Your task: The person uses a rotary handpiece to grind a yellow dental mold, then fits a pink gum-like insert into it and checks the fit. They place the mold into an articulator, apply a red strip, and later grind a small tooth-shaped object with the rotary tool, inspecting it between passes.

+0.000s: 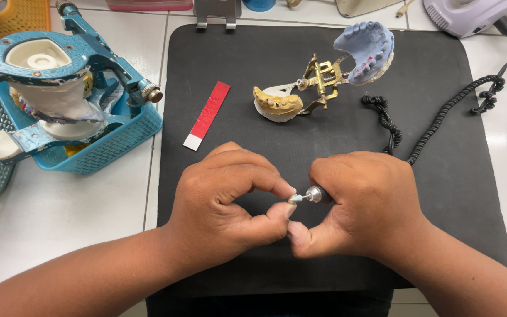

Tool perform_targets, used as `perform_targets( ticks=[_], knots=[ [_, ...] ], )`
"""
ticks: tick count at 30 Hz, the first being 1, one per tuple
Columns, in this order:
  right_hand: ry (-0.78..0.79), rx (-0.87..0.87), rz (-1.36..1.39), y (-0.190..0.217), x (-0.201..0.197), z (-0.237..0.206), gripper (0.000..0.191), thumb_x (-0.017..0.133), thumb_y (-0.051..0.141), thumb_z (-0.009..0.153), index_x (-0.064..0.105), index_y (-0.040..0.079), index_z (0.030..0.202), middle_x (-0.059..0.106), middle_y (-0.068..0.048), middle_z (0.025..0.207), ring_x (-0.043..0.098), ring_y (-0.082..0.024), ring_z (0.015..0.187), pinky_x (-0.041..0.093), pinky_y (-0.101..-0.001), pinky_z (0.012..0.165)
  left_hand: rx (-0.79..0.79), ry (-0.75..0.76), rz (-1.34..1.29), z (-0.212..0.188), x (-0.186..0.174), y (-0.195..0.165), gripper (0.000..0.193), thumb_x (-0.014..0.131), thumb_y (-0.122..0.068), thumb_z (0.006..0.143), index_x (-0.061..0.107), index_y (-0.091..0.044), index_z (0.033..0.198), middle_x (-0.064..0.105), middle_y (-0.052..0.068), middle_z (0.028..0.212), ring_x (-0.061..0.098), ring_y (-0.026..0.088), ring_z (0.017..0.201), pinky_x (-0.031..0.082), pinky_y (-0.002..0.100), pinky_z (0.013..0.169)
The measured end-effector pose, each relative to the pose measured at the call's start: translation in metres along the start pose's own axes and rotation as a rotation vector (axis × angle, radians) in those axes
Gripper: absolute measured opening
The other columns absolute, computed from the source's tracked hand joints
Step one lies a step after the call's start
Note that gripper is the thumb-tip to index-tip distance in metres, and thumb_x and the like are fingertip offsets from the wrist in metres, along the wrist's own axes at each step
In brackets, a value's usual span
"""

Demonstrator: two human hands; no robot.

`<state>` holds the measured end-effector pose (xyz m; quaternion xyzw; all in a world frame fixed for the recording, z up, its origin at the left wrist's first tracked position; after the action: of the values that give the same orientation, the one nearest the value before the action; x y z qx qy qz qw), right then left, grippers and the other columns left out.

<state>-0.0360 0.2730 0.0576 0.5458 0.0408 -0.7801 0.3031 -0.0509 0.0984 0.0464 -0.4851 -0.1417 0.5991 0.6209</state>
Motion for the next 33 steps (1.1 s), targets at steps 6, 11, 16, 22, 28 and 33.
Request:
perform_targets(
  ticks=[6,11,16,22,28,33],
  knots=[
    [-0.039,0.041,0.003,-0.0039,-0.0044,-0.0005,0.061,0.081,0.061,0.053,0.054,0.007,0.060,0.050,-0.007,0.052,0.053,-0.027,0.046,0.039,-0.0383,0.041,-0.056,-0.018,-0.021,0.0000,-0.0003,0.0017,0.015,0.083,-0.014,0.076,0.076,-0.011,0.088,0.076,0.001,0.090,0.067,0.012,0.080,0.052,0.025,0.068],
    [-0.038,0.028,0.012,-0.0029,-0.0071,-0.0002,0.061,0.081,0.062,0.054,0.054,0.008,0.060,0.050,-0.007,0.052,0.054,-0.028,0.047,0.039,-0.0392,0.041,-0.090,-0.022,-0.036,0.0012,0.0007,0.0006,0.014,0.083,-0.014,0.076,0.075,-0.011,0.086,0.076,-0.001,0.089,0.066,0.011,0.077,0.051,0.024,0.065],
    [-0.026,0.010,0.006,-0.0004,-0.0060,0.0002,0.064,0.079,0.064,0.056,0.049,0.008,0.056,0.047,-0.009,0.051,0.053,-0.030,0.047,0.038,-0.0411,0.042,-0.102,-0.012,-0.076,0.0002,0.0009,0.0009,0.014,0.083,-0.014,0.075,0.075,-0.011,0.086,0.075,-0.001,0.089,0.064,0.011,0.077,0.050,0.025,0.065],
    [-0.020,-0.012,0.013,0.0003,-0.0050,0.0005,0.064,0.077,0.065,0.058,0.047,0.008,0.056,0.045,-0.008,0.050,0.051,-0.029,0.045,0.038,-0.0409,0.041,-0.118,0.007,-0.082,-0.0008,0.0011,0.0020,0.014,0.083,-0.016,0.075,0.076,-0.011,0.086,0.075,0.000,0.087,0.064,0.011,0.076,0.050,0.024,0.064],
    [-0.028,-0.010,0.022,0.0008,-0.0057,0.0005,0.063,0.077,0.064,0.059,0.047,0.009,0.056,0.044,-0.007,0.050,0.050,-0.027,0.044,0.036,-0.0396,0.040,-0.121,0.018,-0.085,0.0001,0.0012,0.0017,0.013,0.083,-0.016,0.076,0.076,-0.011,0.085,0.075,0.000,0.087,0.064,0.010,0.076,0.050,0.024,0.064],
    [-0.019,-0.010,0.020,0.0002,-0.0052,0.0007,0.064,0.078,0.064,0.058,0.047,0.009,0.054,0.043,-0.008,0.049,0.049,-0.028,0.043,0.036,-0.0399,0.040,-0.123,0.017,-0.074,-0.0003,0.0016,0.0024,0.014,0.083,-0.016,0.075,0.076,-0.011,0.085,0.075,0.000,0.087,0.063,0.010,0.075,0.050,0.024,0.064]
  ],
)
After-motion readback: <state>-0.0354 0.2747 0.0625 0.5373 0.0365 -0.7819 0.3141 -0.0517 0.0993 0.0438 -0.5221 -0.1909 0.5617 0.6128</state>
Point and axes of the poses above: each hand's wrist, its own z-axis towards the middle knuckle, its own x-axis out of the palm, y = z × x, the point moved 5 cm from there along z, towards the middle knuckle
